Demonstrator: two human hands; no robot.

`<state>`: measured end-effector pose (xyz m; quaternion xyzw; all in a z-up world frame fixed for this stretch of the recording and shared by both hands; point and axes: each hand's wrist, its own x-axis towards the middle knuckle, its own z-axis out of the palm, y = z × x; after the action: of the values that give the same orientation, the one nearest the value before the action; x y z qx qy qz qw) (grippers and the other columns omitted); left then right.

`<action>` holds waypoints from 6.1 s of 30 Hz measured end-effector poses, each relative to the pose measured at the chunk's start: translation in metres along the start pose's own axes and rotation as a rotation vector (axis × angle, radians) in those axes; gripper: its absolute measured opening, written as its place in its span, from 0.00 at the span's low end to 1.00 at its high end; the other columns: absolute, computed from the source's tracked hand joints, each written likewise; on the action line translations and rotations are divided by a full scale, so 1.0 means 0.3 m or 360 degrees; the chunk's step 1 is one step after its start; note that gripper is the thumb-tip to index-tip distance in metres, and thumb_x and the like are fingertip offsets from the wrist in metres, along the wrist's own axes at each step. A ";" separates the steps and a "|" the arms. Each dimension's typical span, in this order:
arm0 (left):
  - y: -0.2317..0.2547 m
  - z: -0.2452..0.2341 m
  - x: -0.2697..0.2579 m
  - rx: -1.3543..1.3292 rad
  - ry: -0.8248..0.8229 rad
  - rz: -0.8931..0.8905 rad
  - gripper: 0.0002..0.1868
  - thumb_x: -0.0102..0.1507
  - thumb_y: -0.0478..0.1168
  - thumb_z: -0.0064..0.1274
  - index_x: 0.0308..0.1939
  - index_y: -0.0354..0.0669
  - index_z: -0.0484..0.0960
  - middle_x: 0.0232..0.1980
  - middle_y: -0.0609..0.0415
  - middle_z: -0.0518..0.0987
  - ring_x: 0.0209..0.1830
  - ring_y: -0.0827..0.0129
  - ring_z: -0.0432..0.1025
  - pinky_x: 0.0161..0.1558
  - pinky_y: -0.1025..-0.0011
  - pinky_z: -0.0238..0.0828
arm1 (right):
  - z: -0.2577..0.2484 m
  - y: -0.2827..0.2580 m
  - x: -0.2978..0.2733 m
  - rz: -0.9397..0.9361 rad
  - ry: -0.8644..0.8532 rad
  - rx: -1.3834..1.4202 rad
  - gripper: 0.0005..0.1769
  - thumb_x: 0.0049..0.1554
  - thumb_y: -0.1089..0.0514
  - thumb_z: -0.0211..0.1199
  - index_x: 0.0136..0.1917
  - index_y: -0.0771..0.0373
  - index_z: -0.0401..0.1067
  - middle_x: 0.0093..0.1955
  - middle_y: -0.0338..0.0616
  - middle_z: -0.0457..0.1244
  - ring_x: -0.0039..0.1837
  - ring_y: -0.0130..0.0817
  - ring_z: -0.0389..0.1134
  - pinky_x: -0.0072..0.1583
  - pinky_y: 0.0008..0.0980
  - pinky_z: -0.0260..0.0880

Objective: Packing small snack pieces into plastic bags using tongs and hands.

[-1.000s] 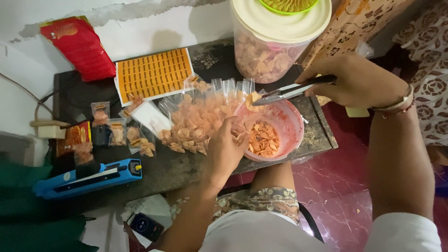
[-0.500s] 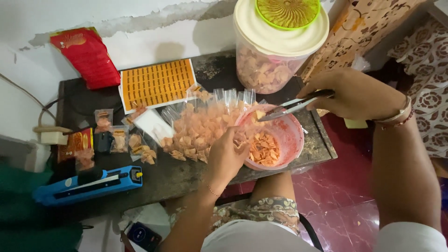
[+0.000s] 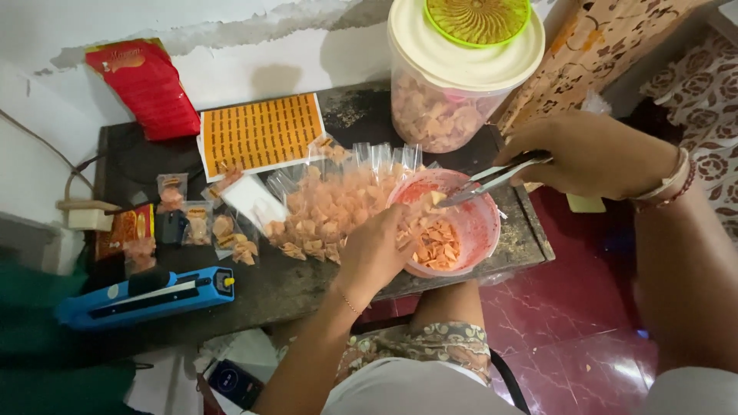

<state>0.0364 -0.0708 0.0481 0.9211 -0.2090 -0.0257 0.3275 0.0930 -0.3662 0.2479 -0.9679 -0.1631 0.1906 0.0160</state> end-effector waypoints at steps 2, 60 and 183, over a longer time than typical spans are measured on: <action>0.000 -0.004 0.008 0.0017 -0.0042 -0.0012 0.30 0.69 0.51 0.69 0.69 0.43 0.78 0.52 0.50 0.88 0.41 0.54 0.85 0.34 0.57 0.84 | -0.021 -0.019 -0.005 0.0043 -0.0026 -0.0042 0.13 0.64 0.47 0.68 0.61 0.36 0.86 0.55 0.27 0.79 0.58 0.35 0.80 0.62 0.41 0.76; 0.025 -0.067 0.083 -0.0613 -0.0276 0.0017 0.33 0.70 0.50 0.63 0.76 0.41 0.74 0.63 0.51 0.90 0.23 0.71 0.76 0.27 0.69 0.72 | -0.176 -0.239 0.017 0.0161 -0.0276 -0.0462 0.17 0.71 0.43 0.58 0.68 0.32 0.82 0.61 0.18 0.78 0.63 0.27 0.81 0.59 0.35 0.87; -0.370 -0.268 -0.298 -0.1025 0.1401 -0.0605 0.24 0.71 0.37 0.72 0.66 0.40 0.75 0.57 0.42 0.85 0.60 0.57 0.84 0.63 0.55 0.82 | 1.075 0.072 0.515 -0.0196 0.1087 -0.0934 0.15 0.58 0.55 0.73 0.33 0.38 0.77 0.35 0.26 0.69 0.42 0.39 0.75 0.44 0.42 0.76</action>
<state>0.0105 0.0903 0.0351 0.7203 0.1345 0.2392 0.6371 0.1140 -0.3469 -0.1091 -0.9273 -0.2530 -0.1951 -0.1949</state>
